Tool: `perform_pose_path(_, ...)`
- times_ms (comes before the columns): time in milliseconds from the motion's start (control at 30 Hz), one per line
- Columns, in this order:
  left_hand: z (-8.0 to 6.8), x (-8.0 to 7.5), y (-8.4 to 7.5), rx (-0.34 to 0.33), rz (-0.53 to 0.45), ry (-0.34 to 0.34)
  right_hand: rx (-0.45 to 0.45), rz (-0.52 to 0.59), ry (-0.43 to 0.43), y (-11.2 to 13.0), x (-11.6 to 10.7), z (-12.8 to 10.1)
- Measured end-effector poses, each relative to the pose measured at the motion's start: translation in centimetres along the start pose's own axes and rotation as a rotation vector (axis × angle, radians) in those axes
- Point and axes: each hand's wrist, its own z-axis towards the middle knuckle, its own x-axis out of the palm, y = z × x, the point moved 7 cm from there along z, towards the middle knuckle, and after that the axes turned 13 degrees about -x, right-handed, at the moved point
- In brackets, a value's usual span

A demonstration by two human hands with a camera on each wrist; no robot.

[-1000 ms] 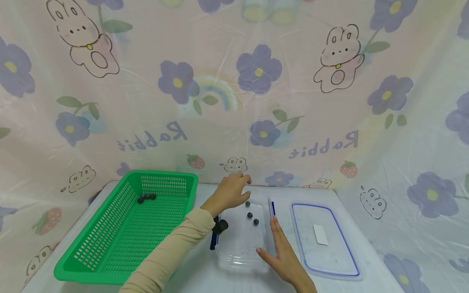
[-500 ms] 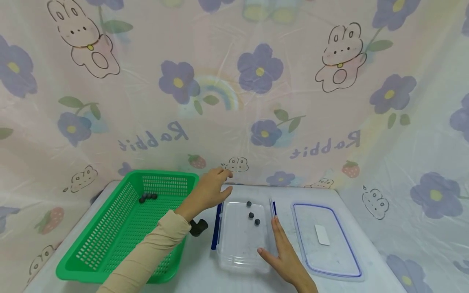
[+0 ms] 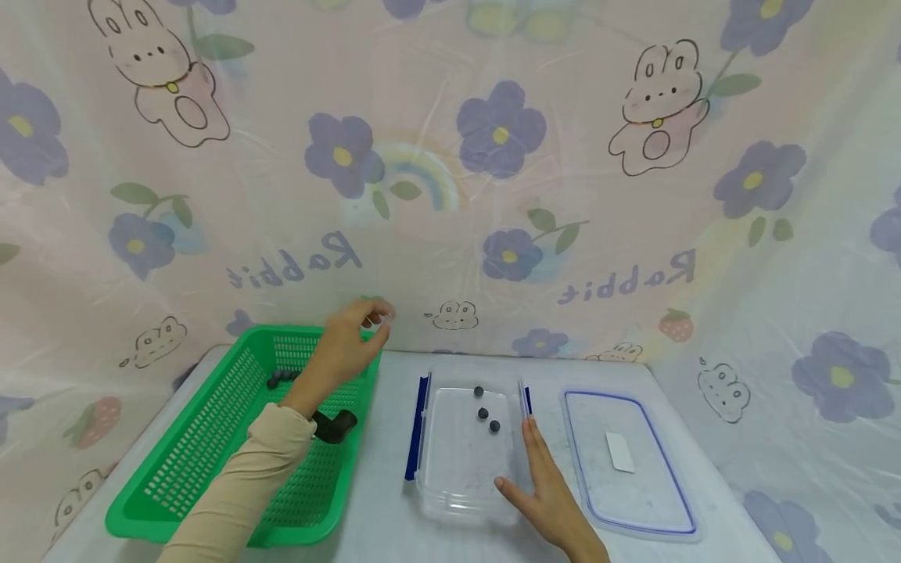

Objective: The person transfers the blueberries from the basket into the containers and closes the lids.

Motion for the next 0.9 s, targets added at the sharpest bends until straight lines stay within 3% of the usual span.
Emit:
perform_pose_path(133, 0.0, -1.5, 1.6, -0.038, -0.063, -0.052, -0.01, -0.013, -0.006, 0.0, -0.1, 0.1)
perform_pose_path(267, -0.1, -3.1, 3.5, -0.141, -0.126, -0.053, -0.008, 0.003, -0.002, 0.0, -0.1, 0.1)
perform_pose_path(500, -0.4, -5.7, 6.0, -0.261, -0.145, -0.091, -0.004, 0.015, 0.014, 0.0, -0.1, 0.1)
perform_pose_path(733, -1.0, -6.4, 9.0, -0.425, -0.322, -0.036, 0.045, 0.009, 0.05, -0.2, 0.0, 0.0)
perform_pose_path(900, -1.1, -6.4, 10.9, -0.48, -0.37, -0.05, 0.018, -0.08, 0.052, 0.4, -0.4, 0.3)
